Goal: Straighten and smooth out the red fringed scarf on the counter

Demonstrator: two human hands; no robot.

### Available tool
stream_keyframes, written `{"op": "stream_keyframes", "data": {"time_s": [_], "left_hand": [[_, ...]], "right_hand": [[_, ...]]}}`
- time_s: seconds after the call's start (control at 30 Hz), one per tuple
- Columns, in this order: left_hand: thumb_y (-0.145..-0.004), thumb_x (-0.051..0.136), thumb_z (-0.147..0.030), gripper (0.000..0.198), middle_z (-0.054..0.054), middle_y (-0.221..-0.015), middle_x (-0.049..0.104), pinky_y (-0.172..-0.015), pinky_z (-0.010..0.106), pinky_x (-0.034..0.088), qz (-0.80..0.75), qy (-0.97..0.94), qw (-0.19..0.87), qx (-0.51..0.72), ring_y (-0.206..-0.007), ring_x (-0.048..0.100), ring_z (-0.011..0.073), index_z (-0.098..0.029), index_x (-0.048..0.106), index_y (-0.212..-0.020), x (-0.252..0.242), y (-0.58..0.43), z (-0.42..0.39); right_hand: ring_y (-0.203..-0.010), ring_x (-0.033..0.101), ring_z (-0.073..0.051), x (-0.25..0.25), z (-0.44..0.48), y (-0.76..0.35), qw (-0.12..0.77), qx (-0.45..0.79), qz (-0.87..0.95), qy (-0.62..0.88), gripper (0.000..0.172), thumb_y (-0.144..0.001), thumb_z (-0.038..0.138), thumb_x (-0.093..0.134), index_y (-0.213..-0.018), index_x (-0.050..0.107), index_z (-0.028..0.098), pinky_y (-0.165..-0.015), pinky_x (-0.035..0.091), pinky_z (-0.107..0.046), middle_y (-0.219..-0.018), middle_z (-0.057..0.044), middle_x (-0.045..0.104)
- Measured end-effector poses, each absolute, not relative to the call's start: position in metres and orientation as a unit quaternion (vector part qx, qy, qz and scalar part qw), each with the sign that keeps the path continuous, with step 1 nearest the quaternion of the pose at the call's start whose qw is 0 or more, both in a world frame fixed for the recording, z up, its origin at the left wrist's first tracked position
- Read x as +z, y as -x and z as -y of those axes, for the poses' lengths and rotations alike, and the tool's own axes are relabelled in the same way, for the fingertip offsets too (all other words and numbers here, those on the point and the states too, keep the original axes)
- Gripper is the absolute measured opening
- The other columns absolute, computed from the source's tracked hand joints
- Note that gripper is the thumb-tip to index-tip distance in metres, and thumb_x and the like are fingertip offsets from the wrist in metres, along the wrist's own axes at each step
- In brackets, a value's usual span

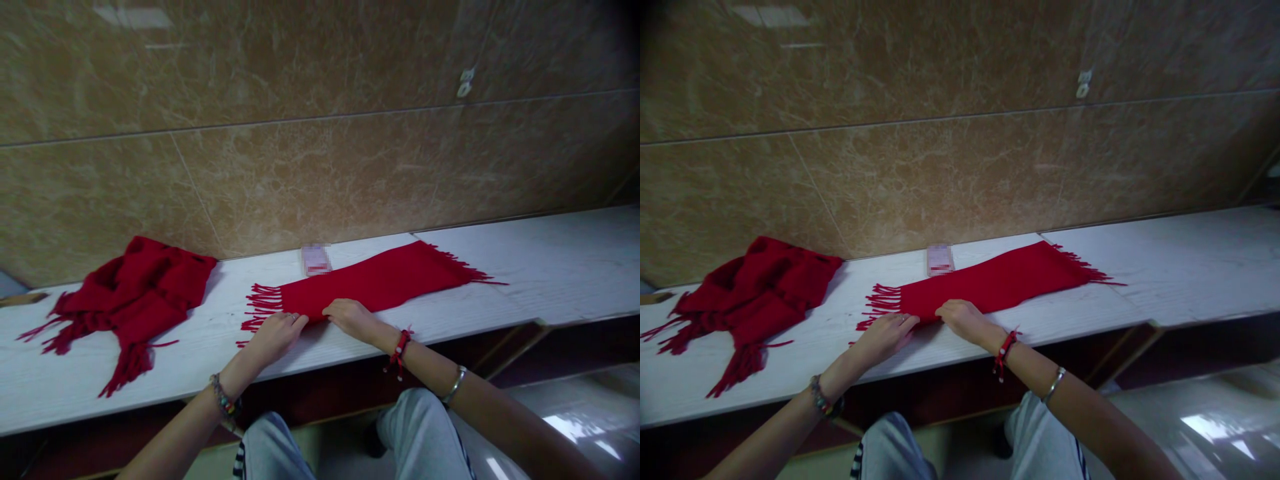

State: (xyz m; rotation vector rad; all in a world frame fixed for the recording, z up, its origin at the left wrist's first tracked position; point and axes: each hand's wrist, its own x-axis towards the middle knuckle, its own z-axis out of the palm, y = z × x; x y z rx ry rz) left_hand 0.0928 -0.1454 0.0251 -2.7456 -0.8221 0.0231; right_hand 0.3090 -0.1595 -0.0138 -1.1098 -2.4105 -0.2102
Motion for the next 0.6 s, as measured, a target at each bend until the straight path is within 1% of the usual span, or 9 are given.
{"op": "stream_keyframes", "data": {"time_s": [0.13,0.27,0.4,0.6], "left_hand": [[-0.083,0.042,-0.011,0.015,0.006,-0.083,0.059,-0.067,0.029,0.045,0.308,0.937,0.163,-0.042,-0.076,0.057,0.0182,-0.016,0.054,-0.091,0.018,-0.093,0.145],[-0.082,0.045,-0.01,0.012,0.005,-0.079,0.058,-0.066,0.03,0.044,0.269,0.941,0.197,-0.056,-0.074,0.055,0.0181,-0.016,0.056,-0.083,0.01,-0.088,0.143],[-0.083,0.044,-0.011,0.012,0.004,-0.079,0.056,-0.068,0.031,0.042,0.203,0.954,0.214,-0.064,-0.073,0.053,0.018,-0.016,0.055,-0.084,0.008,-0.083,0.142],[-0.084,0.041,-0.01,0.015,0.005,-0.08,0.055,-0.068,0.03,0.04,0.171,0.965,0.194,-0.051,-0.074,0.049,0.0174,-0.016,0.054,-0.084,0.011,-0.079,0.144]], "right_hand": [[-0.078,0.056,-0.014,-0.012,0.159,-0.308,0.235,-0.083,0.876,0.413,0.013,-0.082,0.011,0.049,-0.086,0.061,0.015,-0.073,0.043,-0.026,-0.081,-0.005,0.063],[-0.077,0.054,-0.015,-0.007,0.166,-0.311,0.188,-0.113,0.892,0.394,0.011,-0.082,0.012,0.05,-0.086,0.059,0.015,-0.071,0.043,-0.026,-0.081,-0.004,0.061],[-0.077,0.053,-0.016,-0.006,0.176,-0.317,0.139,-0.142,0.905,0.375,0.01,-0.083,0.014,0.049,-0.087,0.058,0.015,-0.069,0.042,-0.027,-0.081,-0.004,0.06],[-0.084,0.053,-0.016,-0.006,0.181,-0.326,0.123,-0.15,0.92,0.34,0.016,-0.086,0.014,0.045,-0.095,0.058,0.014,-0.074,0.042,-0.028,-0.088,-0.007,0.06]]}}
